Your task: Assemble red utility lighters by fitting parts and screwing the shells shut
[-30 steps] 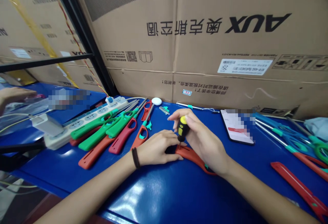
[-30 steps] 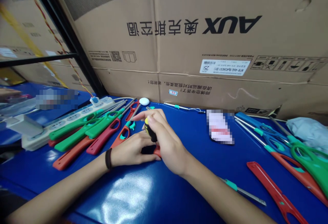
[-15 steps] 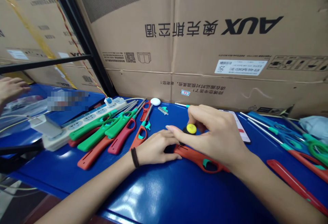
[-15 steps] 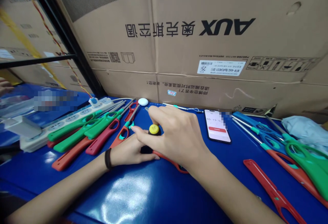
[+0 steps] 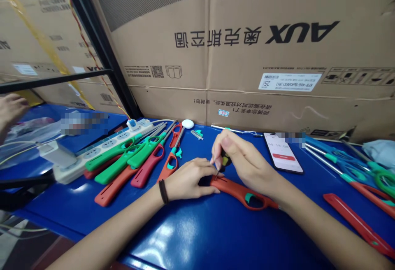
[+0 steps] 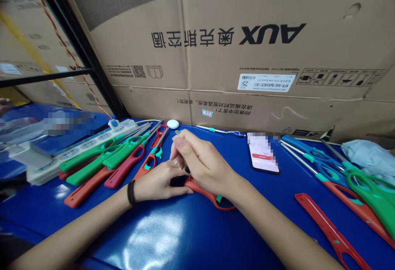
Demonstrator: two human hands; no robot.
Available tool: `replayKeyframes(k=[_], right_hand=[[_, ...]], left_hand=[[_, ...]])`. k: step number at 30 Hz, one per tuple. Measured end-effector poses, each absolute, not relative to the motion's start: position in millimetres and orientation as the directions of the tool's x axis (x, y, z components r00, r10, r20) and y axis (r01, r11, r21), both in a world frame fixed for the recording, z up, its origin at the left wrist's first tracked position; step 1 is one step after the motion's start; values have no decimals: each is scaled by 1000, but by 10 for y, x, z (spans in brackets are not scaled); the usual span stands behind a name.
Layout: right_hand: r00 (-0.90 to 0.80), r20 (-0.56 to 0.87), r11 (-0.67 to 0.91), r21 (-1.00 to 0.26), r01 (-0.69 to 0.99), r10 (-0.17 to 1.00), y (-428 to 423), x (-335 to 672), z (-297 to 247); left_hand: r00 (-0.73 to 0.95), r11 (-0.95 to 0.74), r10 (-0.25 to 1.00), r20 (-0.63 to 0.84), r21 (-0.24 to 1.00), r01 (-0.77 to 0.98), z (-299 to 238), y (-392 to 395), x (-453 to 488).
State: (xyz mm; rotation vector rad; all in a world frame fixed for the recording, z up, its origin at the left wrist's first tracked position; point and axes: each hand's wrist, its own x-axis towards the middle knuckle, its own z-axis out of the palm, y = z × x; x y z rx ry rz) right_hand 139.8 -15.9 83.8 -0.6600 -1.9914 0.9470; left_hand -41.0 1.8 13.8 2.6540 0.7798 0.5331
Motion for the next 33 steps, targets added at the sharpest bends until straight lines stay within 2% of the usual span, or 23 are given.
replayKeyframes(k=[3,6,8,10,14,17,19,23,26,30,33], right_hand=[[-566,404,601,-770,213,718,-199,1411,856],[-622,466,755,-555,348,629,-202,1460,921],[-661,497,822,-421,383,562,-189,1503,963],[-683,517,857,-339,389,515,-177,1542,989],[-682,589,889,-158,430,434,-169,1584,981],[-657,647,848,31,529,387,-167,1589,972],[-640,675,812,104,575,367,-173,1582,989],[-609,694,747,154,646,384,-207,1545,1044],[-565,669,660,146,737,482,-217,1543,1064],[-402,553,469,24,883,729,-188,1593,1074],[-334,476,464,-186,866,814,-183,1595,1070]], left_hand=[[780,-801,564,273,412,435,146,19,-406],[783,-801,560,272,421,426,147,24,-406],[788,-799,562,253,413,437,144,25,-409],[790,-796,566,235,408,448,136,24,-413],[766,-789,584,268,408,459,112,22,-414],[768,-789,582,268,414,454,116,26,-409],[784,-796,566,255,415,440,133,28,-404],[803,-813,542,247,398,426,161,25,-402],[788,-808,560,253,376,453,147,20,-409],[781,-787,580,231,407,464,119,8,-420],[774,-786,586,238,397,473,119,-6,-410]])
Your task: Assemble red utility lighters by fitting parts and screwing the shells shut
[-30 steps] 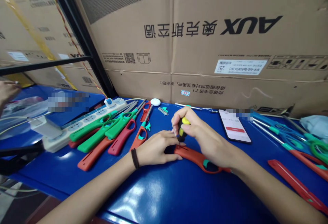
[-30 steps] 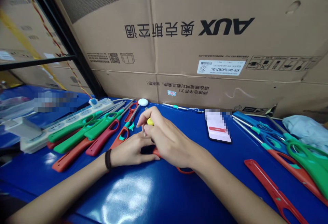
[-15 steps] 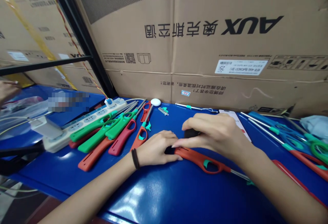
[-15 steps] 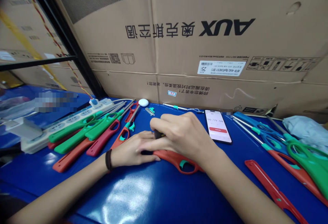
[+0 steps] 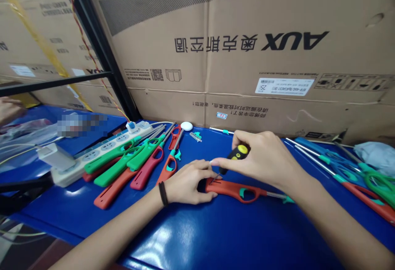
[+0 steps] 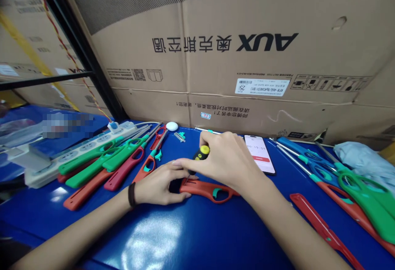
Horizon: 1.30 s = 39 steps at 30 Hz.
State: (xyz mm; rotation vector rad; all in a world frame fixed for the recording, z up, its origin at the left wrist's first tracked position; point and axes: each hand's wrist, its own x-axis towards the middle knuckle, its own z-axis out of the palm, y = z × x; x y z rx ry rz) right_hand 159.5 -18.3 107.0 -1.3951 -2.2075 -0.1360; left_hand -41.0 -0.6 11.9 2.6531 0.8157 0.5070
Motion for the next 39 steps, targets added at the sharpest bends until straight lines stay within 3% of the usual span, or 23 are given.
replayKeyframes(k=[4,7,9,13,17,19,21,24,26,29,31,39], right_hand=[[-347,394,523,-580,624,851,-247,1553,1027],[-249,445,510,-757,409,860,-317,1612,999],[-121,528,526,-741,416,840,-360,1724,992],[80,729,446,-497,744,680,-459,2046,991],[434,718,104,-571,814,545,-592,2372,979],[487,713,67,-595,801,504,-630,2491,967],[436,679,95,-595,798,591,-625,2538,950],[360,505,150,-718,680,785,-546,2446,911],[312,323,174,-890,422,893,-479,2312,889],[305,244,211,-968,136,920,-407,2125,888],[346,239,242,-970,34,907,-390,2056,913],[339,282,272,-959,79,897,-365,2017,972]], left_hand=[[764,-781,604,227,360,511,124,-30,-364],[792,-782,585,173,378,495,119,-51,-329],[812,-794,564,150,370,483,116,-67,-315],[805,-786,571,158,388,481,129,-91,-305],[741,-732,635,219,478,486,164,-91,-306],[647,-681,703,295,540,494,185,-89,-311],[561,-640,751,349,594,487,205,-95,-319],[558,-638,748,358,619,458,225,-123,-331],[602,-651,725,334,617,442,228,-149,-332],[631,-643,717,296,630,435,216,-182,-321],[616,-624,733,289,647,438,207,-191,-313],[535,-617,760,368,668,416,155,-154,-311]])
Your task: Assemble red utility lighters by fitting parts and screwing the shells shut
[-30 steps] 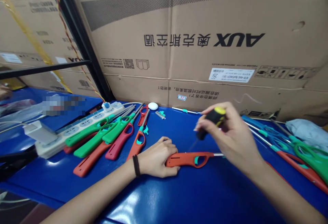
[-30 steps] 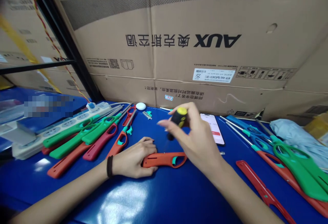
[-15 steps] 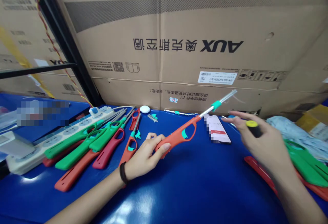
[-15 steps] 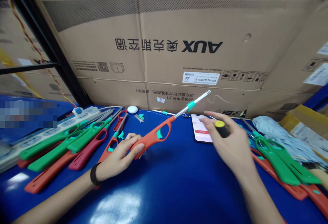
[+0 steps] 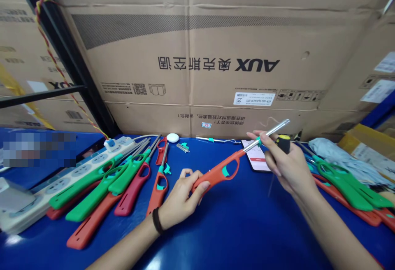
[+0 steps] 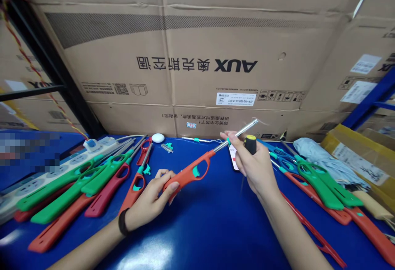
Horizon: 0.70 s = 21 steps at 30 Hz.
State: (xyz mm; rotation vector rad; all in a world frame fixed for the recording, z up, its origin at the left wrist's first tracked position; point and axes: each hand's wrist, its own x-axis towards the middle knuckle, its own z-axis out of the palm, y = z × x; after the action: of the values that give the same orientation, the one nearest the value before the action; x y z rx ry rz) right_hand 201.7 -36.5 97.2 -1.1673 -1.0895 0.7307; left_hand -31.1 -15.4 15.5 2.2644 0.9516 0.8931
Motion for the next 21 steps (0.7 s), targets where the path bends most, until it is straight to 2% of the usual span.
replayKeyframes(k=[5,10,15,18,21], right_hand=[[223,155,147,-988,53,962,-351,1801,775],[228,137,157,-985,-70,964,-353,1661,632],[183,105,123,-988,-91,977,-358,1633,566],[244,103,132,-986,-106,964,-334,1581,546],[288,96,133,-985,-112,953,-307,1522,544]], left_hand=[[415,-575,808,418,714,400,128,-127,-295],[389,-537,831,397,753,380,112,-111,-306],[362,-449,871,331,836,316,82,-83,-313],[337,-477,867,367,806,351,77,-107,-306],[314,-549,835,452,724,419,81,-143,-309]])
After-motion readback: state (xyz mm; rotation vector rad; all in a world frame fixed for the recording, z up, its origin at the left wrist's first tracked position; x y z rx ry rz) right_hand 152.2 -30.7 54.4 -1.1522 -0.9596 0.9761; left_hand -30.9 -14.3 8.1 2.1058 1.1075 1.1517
